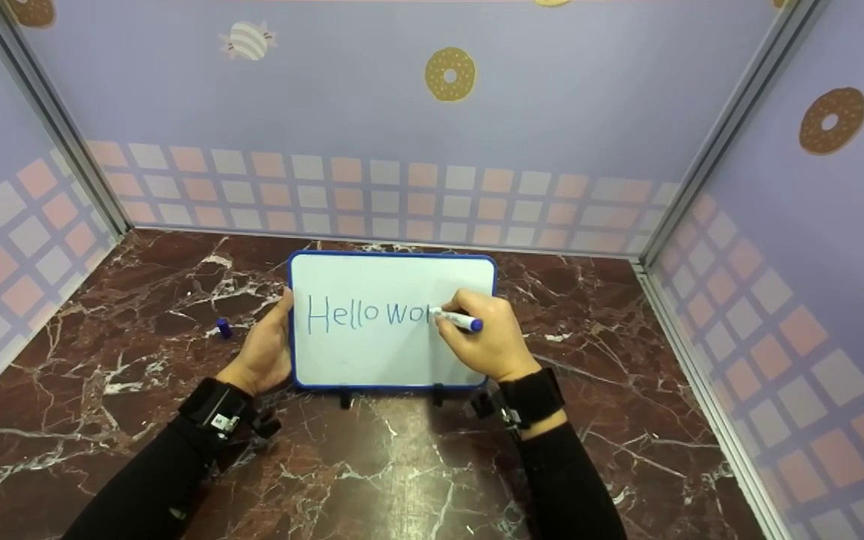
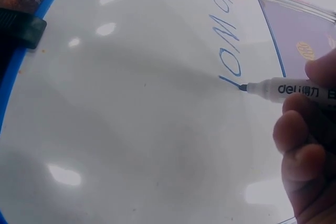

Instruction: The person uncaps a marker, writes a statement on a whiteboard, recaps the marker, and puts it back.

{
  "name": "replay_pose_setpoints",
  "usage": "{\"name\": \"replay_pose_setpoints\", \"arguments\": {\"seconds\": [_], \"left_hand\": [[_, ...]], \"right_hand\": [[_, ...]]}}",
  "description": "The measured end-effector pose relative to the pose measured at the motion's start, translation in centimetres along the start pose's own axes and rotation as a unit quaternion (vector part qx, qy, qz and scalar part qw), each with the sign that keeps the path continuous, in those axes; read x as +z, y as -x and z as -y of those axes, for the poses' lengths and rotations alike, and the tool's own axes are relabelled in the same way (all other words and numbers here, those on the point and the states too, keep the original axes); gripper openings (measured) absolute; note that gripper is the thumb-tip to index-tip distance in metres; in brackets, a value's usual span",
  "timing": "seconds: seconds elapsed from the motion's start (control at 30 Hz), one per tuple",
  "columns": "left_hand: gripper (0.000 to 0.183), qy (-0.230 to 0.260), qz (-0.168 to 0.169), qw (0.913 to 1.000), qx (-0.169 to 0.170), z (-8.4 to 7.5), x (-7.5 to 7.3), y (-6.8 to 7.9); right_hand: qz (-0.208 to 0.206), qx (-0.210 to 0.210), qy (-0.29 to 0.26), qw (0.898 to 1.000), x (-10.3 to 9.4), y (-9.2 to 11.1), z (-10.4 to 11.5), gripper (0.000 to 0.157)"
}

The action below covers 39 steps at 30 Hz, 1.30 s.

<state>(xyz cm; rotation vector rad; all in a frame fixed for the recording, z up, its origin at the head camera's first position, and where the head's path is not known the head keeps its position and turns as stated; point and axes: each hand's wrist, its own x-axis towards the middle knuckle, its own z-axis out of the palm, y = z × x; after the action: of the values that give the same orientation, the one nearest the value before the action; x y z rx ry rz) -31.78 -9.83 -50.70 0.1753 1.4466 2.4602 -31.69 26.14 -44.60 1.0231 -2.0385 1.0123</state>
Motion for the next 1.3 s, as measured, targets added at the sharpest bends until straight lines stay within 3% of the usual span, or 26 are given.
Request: {"name": "replay_pose_setpoints", "arguments": {"seconds": [0.33, 0.8, 1.3], "left_hand": [[0.070, -0.003, -0.012, 0.9999, -0.007, 0.01, 0.02, -0.13], [0.072, -0.002, -0.002, 1.0000, 0.001, 0.01, 0.05, -0.03], [0.072, -0.002, -0.007, 1.0000, 0.002, 0.01, 0.14, -0.05]], "right_hand": [[-0.003, 0.015, 0.013, 1.000, -0.42, -0.11, 0.20, 0.017], [-0.001, 0.044, 0.010, 0.999, -0.78, -0.01, 0.26, 0.014], [-0.001, 0.018, 0.028, 0.999, -0.91, -0.11, 0.38, 0.015]]}}
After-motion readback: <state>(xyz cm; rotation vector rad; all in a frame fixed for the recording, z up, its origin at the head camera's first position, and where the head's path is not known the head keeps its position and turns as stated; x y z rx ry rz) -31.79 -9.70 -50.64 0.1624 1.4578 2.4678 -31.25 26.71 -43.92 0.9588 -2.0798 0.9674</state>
